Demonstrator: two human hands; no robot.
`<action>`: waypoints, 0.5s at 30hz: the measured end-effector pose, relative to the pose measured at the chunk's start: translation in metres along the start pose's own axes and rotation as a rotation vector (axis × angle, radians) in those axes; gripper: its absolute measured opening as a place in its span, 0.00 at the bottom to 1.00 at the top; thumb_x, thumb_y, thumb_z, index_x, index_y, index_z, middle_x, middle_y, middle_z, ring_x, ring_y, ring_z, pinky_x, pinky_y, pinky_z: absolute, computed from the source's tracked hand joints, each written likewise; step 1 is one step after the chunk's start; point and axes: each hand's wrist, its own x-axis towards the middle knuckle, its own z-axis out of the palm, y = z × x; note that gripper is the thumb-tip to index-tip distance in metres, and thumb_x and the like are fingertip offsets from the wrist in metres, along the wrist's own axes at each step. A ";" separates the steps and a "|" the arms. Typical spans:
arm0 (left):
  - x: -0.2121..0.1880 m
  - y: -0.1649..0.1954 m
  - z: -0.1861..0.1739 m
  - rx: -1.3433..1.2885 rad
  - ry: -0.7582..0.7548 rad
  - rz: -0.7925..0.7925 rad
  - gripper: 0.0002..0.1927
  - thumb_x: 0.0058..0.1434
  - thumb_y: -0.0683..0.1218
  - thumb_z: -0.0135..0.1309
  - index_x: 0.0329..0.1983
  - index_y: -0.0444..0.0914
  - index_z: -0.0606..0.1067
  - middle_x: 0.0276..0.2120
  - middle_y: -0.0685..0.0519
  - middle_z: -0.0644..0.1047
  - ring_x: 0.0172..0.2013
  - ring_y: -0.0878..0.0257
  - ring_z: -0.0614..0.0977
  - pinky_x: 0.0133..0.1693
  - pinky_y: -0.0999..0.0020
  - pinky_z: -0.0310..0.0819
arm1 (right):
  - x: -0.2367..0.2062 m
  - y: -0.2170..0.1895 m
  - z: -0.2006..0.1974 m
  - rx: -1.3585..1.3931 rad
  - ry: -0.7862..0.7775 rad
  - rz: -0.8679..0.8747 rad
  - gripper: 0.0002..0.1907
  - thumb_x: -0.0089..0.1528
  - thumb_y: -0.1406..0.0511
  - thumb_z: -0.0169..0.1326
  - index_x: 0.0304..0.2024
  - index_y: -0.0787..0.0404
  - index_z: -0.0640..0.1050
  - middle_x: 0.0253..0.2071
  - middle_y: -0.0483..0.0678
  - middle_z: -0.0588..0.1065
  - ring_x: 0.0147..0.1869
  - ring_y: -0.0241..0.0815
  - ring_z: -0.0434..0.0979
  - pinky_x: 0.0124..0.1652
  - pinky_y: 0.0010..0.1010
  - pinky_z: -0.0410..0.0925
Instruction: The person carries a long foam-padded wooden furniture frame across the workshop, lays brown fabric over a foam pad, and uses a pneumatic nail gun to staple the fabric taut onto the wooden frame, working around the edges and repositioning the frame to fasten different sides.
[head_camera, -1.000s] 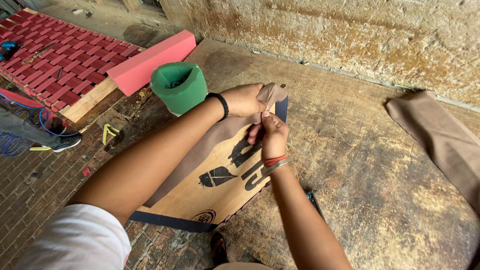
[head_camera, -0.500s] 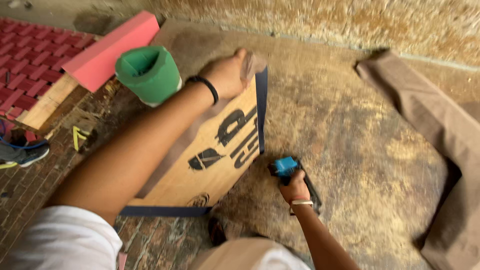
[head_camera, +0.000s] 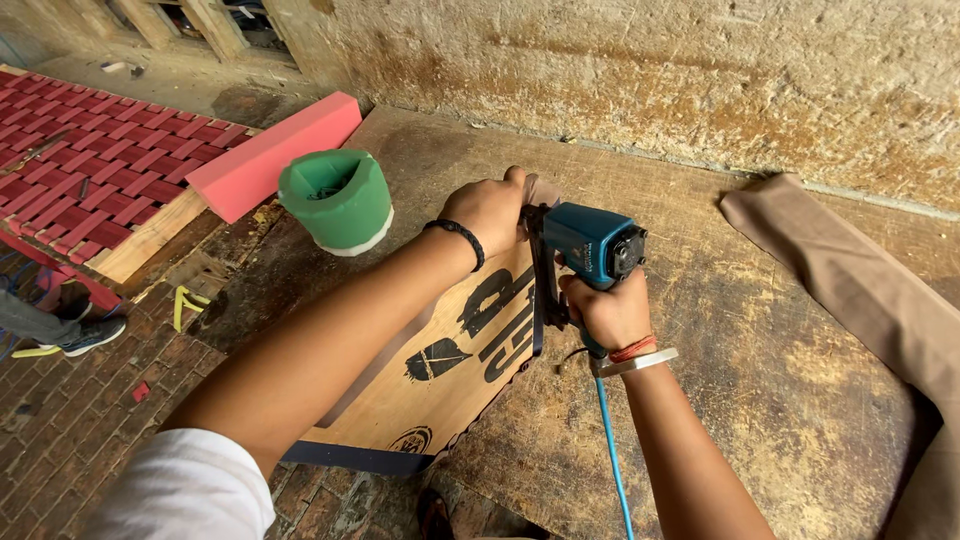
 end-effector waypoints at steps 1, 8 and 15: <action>0.000 0.000 -0.001 0.008 -0.002 0.012 0.31 0.58 0.49 0.63 0.55 0.30 0.62 0.37 0.37 0.80 0.40 0.42 0.83 0.41 0.51 0.78 | 0.001 0.000 0.001 0.030 -0.012 0.019 0.11 0.55 0.76 0.56 0.40 0.68 0.79 0.22 0.46 0.75 0.20 0.34 0.72 0.21 0.29 0.64; -0.004 0.001 -0.004 0.018 -0.003 0.039 0.37 0.50 0.47 0.70 0.55 0.30 0.62 0.39 0.37 0.81 0.43 0.42 0.83 0.44 0.52 0.78 | -0.012 0.008 0.001 -0.047 -0.050 0.042 0.16 0.55 0.74 0.59 0.46 0.62 0.81 0.23 0.44 0.76 0.21 0.32 0.72 0.22 0.27 0.66; -0.006 -0.008 -0.003 0.000 -0.134 0.067 0.50 0.39 0.51 0.76 0.59 0.31 0.60 0.47 0.39 0.80 0.52 0.44 0.81 0.53 0.56 0.76 | -0.015 0.026 0.003 -0.025 -0.031 0.090 0.14 0.54 0.71 0.60 0.44 0.63 0.83 0.24 0.47 0.77 0.23 0.35 0.74 0.24 0.29 0.66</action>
